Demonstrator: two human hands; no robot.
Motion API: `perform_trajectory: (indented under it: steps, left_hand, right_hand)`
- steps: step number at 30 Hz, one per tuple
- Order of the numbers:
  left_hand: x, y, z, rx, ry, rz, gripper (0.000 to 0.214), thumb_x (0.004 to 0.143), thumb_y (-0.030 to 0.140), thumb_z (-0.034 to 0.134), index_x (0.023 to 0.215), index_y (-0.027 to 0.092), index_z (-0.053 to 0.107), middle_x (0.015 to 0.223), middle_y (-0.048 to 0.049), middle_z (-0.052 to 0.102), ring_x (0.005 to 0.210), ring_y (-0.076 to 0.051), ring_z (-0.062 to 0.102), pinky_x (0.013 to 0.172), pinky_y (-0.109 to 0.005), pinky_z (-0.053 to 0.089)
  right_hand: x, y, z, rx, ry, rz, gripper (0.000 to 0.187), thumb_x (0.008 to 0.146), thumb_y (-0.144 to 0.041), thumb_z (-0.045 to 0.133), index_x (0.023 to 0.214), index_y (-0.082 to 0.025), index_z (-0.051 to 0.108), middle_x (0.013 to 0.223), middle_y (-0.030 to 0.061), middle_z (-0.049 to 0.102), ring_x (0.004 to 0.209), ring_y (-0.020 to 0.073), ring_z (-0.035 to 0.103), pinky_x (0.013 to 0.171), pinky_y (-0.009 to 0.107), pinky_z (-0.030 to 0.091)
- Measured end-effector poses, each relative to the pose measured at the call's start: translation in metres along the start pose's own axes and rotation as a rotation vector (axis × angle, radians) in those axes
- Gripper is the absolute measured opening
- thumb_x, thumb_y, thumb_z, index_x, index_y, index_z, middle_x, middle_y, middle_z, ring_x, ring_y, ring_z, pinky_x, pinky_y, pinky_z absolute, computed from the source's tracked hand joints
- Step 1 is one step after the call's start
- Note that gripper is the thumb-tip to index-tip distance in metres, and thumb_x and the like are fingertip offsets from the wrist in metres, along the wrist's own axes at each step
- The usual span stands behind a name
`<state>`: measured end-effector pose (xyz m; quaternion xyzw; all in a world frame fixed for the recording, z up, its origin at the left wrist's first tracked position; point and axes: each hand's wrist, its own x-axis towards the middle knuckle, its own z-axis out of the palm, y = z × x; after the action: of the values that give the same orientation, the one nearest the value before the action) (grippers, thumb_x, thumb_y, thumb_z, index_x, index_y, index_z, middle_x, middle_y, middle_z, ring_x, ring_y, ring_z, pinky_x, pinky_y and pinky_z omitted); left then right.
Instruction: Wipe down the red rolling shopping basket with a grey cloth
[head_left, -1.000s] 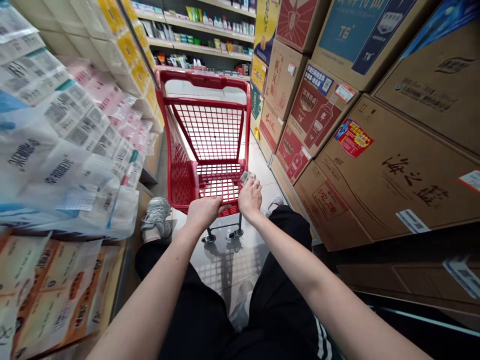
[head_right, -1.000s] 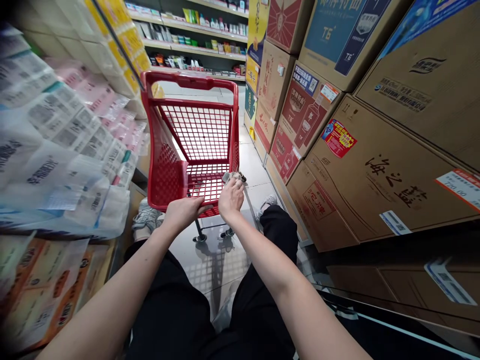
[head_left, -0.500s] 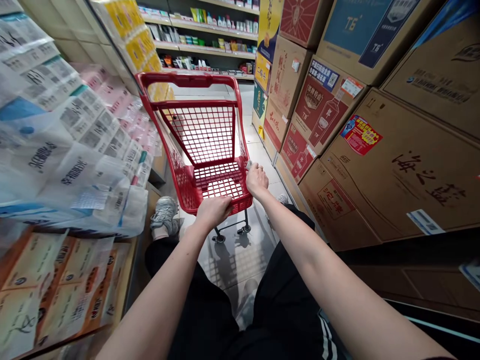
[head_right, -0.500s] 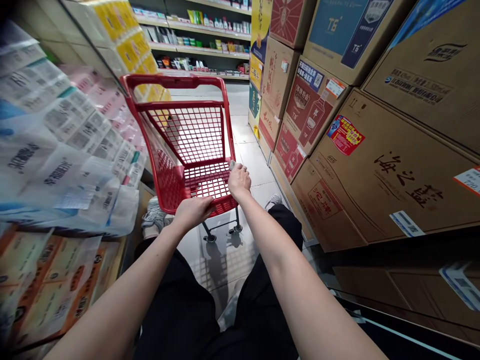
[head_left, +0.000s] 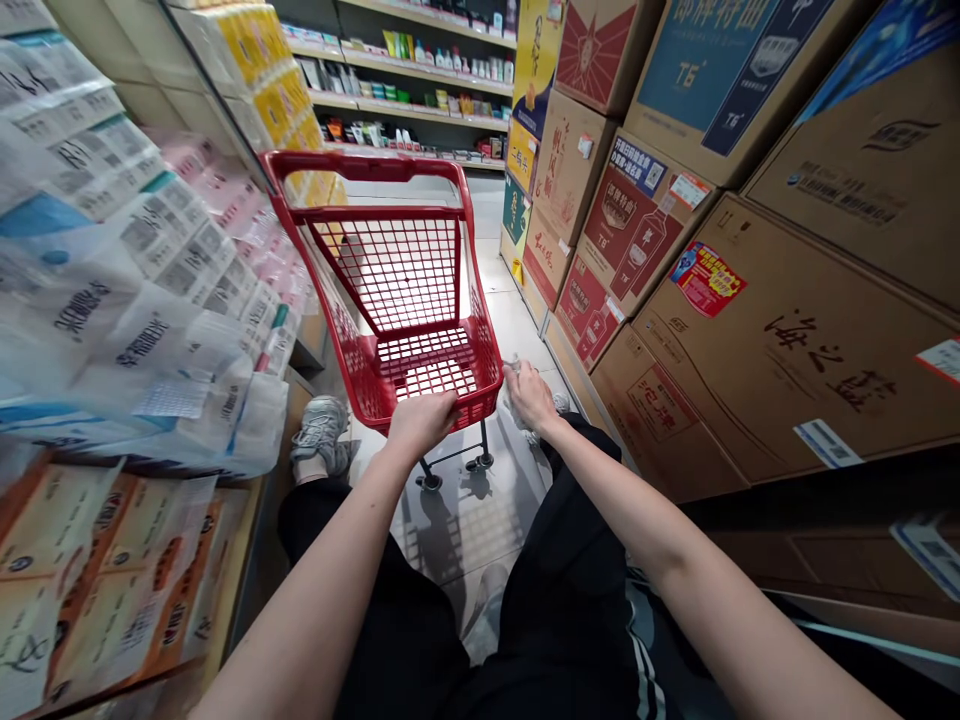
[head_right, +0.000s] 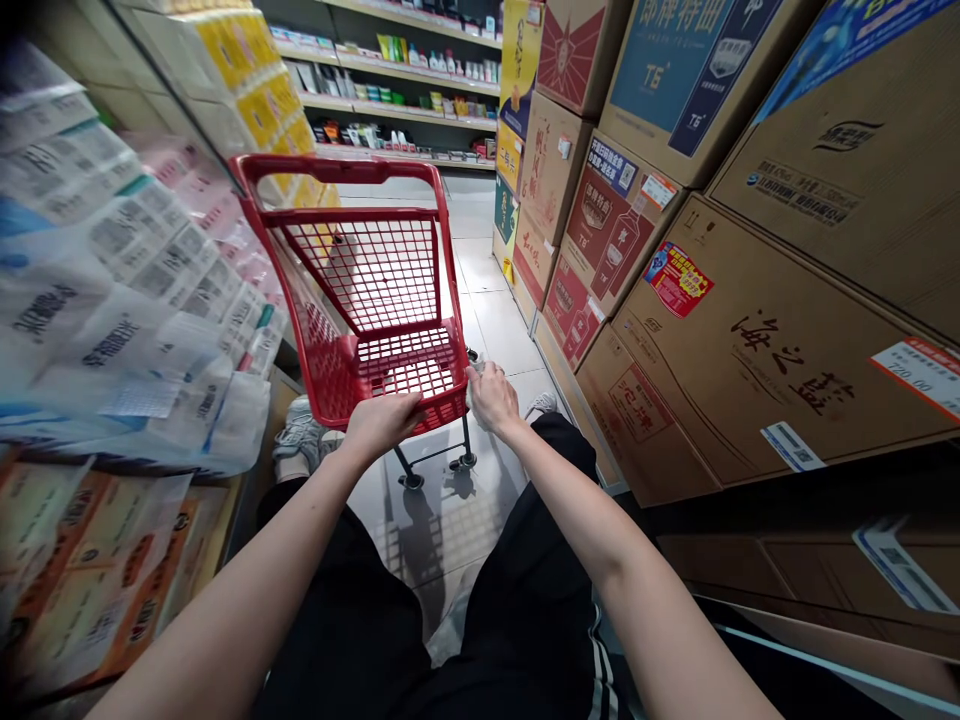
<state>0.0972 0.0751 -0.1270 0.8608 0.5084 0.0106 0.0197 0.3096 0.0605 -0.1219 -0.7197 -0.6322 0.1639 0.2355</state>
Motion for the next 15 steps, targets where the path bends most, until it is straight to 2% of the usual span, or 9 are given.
perform_trajectory:
  steps: [2, 4, 8, 11, 13, 15]
  left_hand:
    - [0.000, 0.001, -0.001, 0.000, -0.002, -0.007, 0.032, 0.091, 0.045, 0.040, 0.095, 0.023, 0.063, 0.092, -0.0088, 0.073, 0.081, -0.025, 0.068, 0.057, -0.028, 0.037]
    - [0.000, 0.003, -0.002, 0.002, -0.006, -0.010, 0.032, 0.091, 0.045, 0.040, 0.095, 0.023, 0.063, 0.091, -0.0085, 0.073, 0.081, -0.024, 0.068, 0.057, -0.028, 0.038]
    - [-0.002, 0.001, -0.001, 0.011, 0.005, 0.002, 0.034, 0.092, 0.046, 0.038, 0.096, 0.024, 0.063, 0.093, -0.0087, 0.074, 0.082, -0.024, 0.069, 0.058, -0.028, 0.039]
    - [-0.007, -0.007, 0.001, 0.029, 0.018, 0.028, 0.035, 0.092, 0.046, 0.037, 0.095, 0.023, 0.063, 0.093, -0.0091, 0.073, 0.083, -0.024, 0.069, 0.058, -0.028, 0.038]
    - [-0.012, -0.016, 0.002, 0.041, 0.021, 0.042, 0.037, 0.093, 0.047, 0.035, 0.093, 0.023, 0.063, 0.093, -0.0091, 0.073, 0.081, -0.024, 0.068, 0.057, -0.029, 0.037]
    - [-0.018, -0.026, 0.002, 0.053, 0.008, 0.042, 0.038, 0.093, 0.048, 0.034, 0.092, 0.023, 0.063, 0.093, -0.0086, 0.073, 0.081, -0.024, 0.068, 0.056, -0.029, 0.036]
  right_hand:
    - [-0.003, 0.000, -0.007, 0.074, 0.055, -0.015, 0.048, 0.105, -0.044, 0.018, 0.114, -0.017, 0.056, 0.109, 0.0121, 0.063, 0.100, 0.0213, 0.063, 0.085, 0.034, 0.051]
    - [-0.005, -0.004, -0.007, 0.101, 0.057, -0.122, 0.048, 0.105, -0.038, 0.017, 0.122, -0.017, 0.056, 0.117, 0.0134, 0.059, 0.098, 0.0194, 0.062, 0.085, 0.034, 0.052]
    - [-0.007, -0.011, 0.004, -0.077, -0.045, -0.490, 0.039, 0.100, -0.034, 0.041, 0.135, -0.021, 0.054, 0.135, 0.0139, 0.052, 0.115, 0.0239, 0.053, 0.094, 0.039, 0.051]
    - [0.003, -0.002, 0.002, -0.155, -0.112, -0.626, 0.033, 0.098, -0.030, 0.047, 0.129, -0.026, 0.061, 0.139, 0.0093, 0.053, 0.120, 0.0234, 0.049, 0.104, 0.040, 0.045]
    - [0.016, 0.014, -0.008, -0.118, -0.118, -0.592, 0.031, 0.096, -0.023, 0.050, 0.123, -0.028, 0.063, 0.137, 0.0062, 0.056, 0.115, 0.0204, 0.052, 0.104, 0.038, 0.045]
    - [0.029, 0.036, -0.023, -0.061, -0.046, -0.413, 0.030, 0.091, -0.018, 0.055, 0.117, -0.027, 0.066, 0.131, 0.0050, 0.060, 0.111, 0.0186, 0.055, 0.100, 0.035, 0.048]
